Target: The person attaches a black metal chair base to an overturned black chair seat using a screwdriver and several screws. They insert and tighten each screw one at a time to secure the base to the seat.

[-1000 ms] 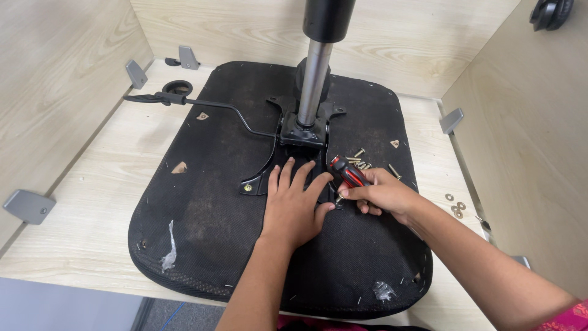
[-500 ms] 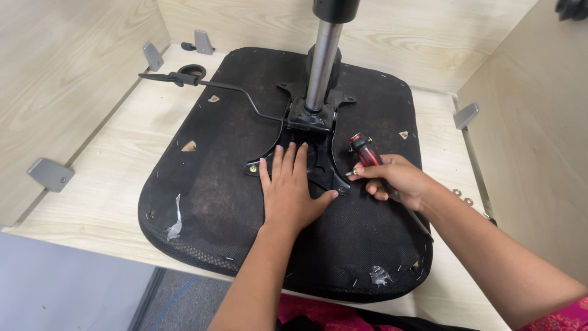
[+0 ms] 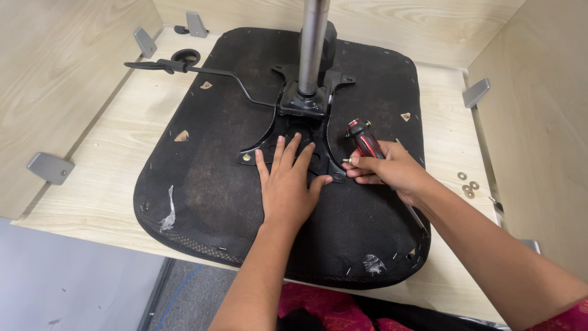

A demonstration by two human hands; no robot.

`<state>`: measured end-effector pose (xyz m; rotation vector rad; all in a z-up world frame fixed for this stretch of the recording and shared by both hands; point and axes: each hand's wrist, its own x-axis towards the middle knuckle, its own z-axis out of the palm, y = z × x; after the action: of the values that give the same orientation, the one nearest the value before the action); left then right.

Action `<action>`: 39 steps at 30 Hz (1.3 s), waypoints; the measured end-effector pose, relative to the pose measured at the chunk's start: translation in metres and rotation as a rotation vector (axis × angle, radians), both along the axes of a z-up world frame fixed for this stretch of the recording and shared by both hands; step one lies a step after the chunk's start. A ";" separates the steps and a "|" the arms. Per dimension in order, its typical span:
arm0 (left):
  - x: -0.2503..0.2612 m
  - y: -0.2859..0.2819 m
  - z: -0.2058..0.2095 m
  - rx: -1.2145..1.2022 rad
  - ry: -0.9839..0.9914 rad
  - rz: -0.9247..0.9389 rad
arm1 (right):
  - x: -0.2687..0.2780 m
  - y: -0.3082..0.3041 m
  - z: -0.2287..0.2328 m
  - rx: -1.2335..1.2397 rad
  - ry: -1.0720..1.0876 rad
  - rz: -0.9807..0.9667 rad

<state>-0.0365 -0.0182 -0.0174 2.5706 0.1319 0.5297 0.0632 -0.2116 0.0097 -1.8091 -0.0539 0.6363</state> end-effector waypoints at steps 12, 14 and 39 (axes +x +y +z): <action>-0.001 0.001 0.001 -0.008 0.026 -0.068 | 0.001 0.004 -0.002 -0.043 -0.011 0.033; -0.001 0.001 0.001 -0.004 0.030 -0.077 | 0.000 0.003 -0.004 -0.033 -0.023 0.040; -0.005 0.000 0.000 0.001 -0.162 -0.139 | 0.004 0.009 -0.007 -0.089 0.016 0.142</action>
<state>-0.0412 -0.0179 -0.0179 2.5028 -0.1025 0.6810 0.0669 -0.2023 0.0031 -1.8976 -0.1465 0.7643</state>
